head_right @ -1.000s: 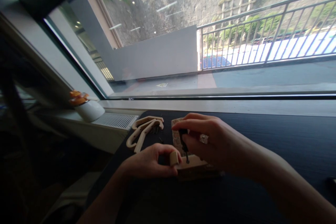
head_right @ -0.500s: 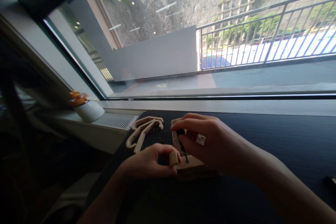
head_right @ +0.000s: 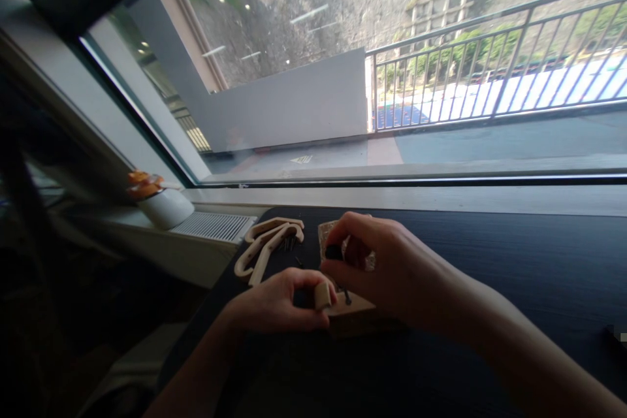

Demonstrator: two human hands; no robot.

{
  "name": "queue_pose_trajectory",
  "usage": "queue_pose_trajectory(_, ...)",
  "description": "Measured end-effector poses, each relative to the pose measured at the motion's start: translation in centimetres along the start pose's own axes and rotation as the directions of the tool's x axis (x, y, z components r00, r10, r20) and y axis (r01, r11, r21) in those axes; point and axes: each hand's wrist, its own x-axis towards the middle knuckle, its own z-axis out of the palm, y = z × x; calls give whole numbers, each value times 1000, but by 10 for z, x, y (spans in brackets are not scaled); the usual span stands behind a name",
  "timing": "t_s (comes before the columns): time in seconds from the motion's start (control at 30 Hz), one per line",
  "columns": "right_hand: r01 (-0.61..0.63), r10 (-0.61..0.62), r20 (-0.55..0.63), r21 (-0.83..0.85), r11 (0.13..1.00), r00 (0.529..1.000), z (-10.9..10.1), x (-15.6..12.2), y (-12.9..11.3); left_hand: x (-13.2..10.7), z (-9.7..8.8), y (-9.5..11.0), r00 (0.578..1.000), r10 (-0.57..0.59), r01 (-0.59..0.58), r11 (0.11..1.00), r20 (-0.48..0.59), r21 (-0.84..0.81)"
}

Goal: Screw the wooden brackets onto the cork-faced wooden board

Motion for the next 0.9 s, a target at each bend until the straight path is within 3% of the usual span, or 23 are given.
queue_pose_trajectory(0.2,78,-78,47,20,997,996,1,2,-4,-1,0,1,1000,-5,5,1000,-2,-7)
queue_pose_trajectory(0.9,34,-33,14,-28,999,999,-7,-1,5,1,0,-4,1000,-9,9,1000,5,0)
